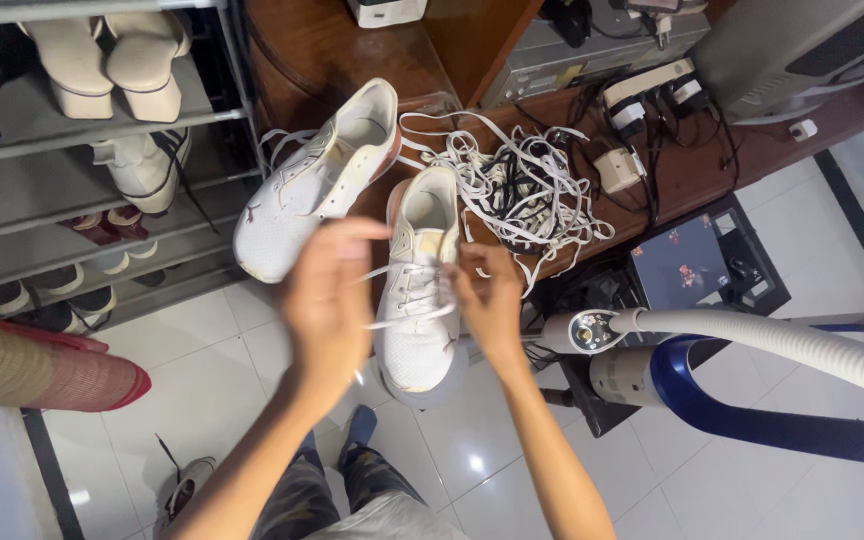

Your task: The person threads white laces through the eyelets of a pair of white sneakers placed on a wooden surface. The person pulls the laces tight, crosses them, and ties a knot on one shoe, then repeats the process on the second shoe.

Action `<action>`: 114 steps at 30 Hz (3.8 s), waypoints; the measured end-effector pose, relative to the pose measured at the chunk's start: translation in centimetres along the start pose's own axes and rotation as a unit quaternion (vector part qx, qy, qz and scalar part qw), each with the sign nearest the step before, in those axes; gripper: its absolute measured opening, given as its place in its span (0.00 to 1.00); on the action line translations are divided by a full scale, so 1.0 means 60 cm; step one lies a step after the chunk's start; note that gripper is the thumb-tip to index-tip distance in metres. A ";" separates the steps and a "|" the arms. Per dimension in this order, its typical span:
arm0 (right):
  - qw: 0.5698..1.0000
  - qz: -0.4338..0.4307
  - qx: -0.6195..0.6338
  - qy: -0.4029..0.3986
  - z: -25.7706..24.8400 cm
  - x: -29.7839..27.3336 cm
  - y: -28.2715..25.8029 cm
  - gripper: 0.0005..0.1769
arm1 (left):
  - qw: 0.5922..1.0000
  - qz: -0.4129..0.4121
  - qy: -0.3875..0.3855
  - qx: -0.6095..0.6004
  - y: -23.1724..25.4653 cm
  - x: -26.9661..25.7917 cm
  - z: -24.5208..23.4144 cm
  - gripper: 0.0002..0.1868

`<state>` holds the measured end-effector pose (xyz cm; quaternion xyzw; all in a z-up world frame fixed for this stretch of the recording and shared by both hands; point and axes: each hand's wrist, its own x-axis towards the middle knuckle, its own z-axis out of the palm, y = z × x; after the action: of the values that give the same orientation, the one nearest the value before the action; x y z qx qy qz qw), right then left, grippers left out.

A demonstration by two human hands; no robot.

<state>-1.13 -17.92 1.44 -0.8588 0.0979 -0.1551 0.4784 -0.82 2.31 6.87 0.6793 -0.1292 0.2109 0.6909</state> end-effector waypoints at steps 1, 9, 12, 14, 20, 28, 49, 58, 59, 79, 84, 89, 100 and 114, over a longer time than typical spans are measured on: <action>0.995 -0.087 -0.054 0.021 0.013 -0.002 0.006 0.16 | 0.997 0.040 -0.060 0.035 -0.006 -0.001 0.019 0.08; 0.995 -0.054 -0.057 0.056 0.034 0.001 0.046 0.14 | 0.864 0.153 -0.192 0.439 -0.161 -0.013 0.104 0.11; 0.998 -0.052 0.013 0.044 0.034 -0.004 0.074 0.12 | 0.848 0.166 -0.223 0.452 -0.195 -0.022 0.112 0.07; 0.993 -0.018 0.116 0.031 0.033 -0.006 0.096 0.13 | 0.846 0.172 -0.234 0.448 -0.204 -0.022 0.117 0.08; 0.989 -0.007 0.150 0.012 0.026 -0.003 0.151 0.13 | 0.872 0.150 -0.240 0.399 -0.208 -0.027 0.137 0.09; 0.977 0.073 0.198 -0.006 0.021 -0.002 0.158 0.14 | 0.888 0.142 -0.211 0.383 -0.206 -0.039 0.152 0.11; 0.979 0.028 0.199 -0.019 0.008 0.019 0.143 0.08 | 0.856 0.187 -0.294 0.381 -0.214 -0.008 0.145 0.07; 0.954 -0.053 0.285 0.080 -0.010 0.044 0.133 0.04 | 0.883 0.171 -0.251 0.358 -0.223 0.032 0.104 0.32; 0.936 -0.051 0.332 0.103 -0.027 0.055 0.140 0.03 | 0.884 0.153 -0.279 0.342 -0.223 0.037 0.096 0.31; 0.924 -0.252 -0.191 0.216 -0.268 0.138 0.165 0.11 | 0.959 0.069 -0.175 0.212 -0.192 0.018 0.044 0.26; 0.981 -0.092 -0.080 -0.151 -0.063 0.083 0.099 0.21 | 0.935 -0.089 -0.223 0.259 -0.184 -0.024 0.041 0.17; 0.985 -0.090 -0.054 -0.140 -0.044 0.084 0.077 0.08 | 0.945 -0.026 -0.243 0.215 -0.195 -0.026 0.023 0.12; 0.980 0.028 0.029 -0.195 -0.051 0.076 0.084 0.07 | 0.939 -0.101 -0.284 0.166 -0.197 -0.041 0.029 0.16; 0.981 0.154 0.098 -0.065 -0.088 0.095 0.120 0.07 | 0.943 -0.130 -0.277 0.133 -0.190 -0.029 0.011 0.12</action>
<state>2.16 -27.68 -1.11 -0.7904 0.1817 -0.0320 0.5841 3.02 1.57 -4.00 0.8075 -0.1966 -0.0623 0.5526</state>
